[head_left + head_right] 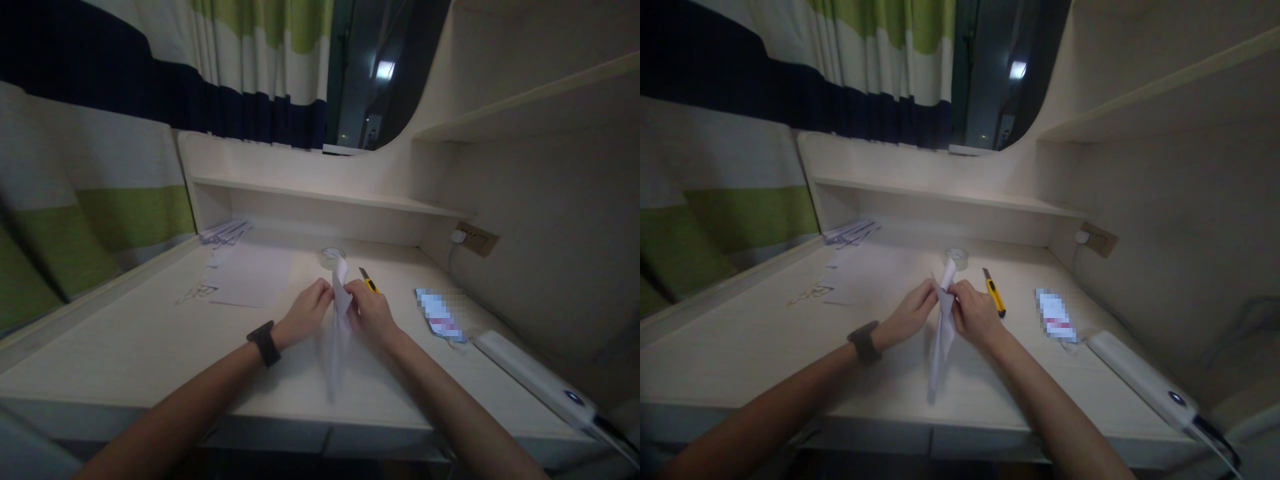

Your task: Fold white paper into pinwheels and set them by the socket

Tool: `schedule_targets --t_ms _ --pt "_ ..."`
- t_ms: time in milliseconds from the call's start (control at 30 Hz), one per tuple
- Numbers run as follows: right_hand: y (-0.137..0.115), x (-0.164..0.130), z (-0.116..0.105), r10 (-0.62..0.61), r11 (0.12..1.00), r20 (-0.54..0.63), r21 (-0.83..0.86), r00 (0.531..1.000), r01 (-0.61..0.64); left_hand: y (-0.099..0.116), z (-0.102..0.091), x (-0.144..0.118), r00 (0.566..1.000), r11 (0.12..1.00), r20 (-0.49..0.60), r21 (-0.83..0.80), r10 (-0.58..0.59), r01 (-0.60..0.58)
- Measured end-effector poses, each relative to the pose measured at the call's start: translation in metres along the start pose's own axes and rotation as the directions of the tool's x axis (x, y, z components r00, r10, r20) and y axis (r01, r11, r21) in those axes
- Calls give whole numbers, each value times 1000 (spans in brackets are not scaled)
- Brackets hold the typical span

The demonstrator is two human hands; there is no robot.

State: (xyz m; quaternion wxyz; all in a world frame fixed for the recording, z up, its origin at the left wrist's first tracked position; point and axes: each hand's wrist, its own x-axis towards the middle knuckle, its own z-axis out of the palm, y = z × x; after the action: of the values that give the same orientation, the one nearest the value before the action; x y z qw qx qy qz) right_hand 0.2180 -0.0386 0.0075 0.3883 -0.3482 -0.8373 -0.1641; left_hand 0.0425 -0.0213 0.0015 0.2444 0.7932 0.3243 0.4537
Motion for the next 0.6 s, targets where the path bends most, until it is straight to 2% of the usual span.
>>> schedule_targets --t_ms 167,400,600 --pt "-3 -2 3 -3 999 -32 -38 999 2 5 -2 0 999 999 -30 36 -30 31" --pt "-9 -5 12 -4 1000 -124 22 992 6 9 -3 -1 1000 998 -3 59 -27 27" --pt "-10 -5 12 106 987 -221 145 970 -74 4 -3 1 998 998 -44 -41 -41 39"
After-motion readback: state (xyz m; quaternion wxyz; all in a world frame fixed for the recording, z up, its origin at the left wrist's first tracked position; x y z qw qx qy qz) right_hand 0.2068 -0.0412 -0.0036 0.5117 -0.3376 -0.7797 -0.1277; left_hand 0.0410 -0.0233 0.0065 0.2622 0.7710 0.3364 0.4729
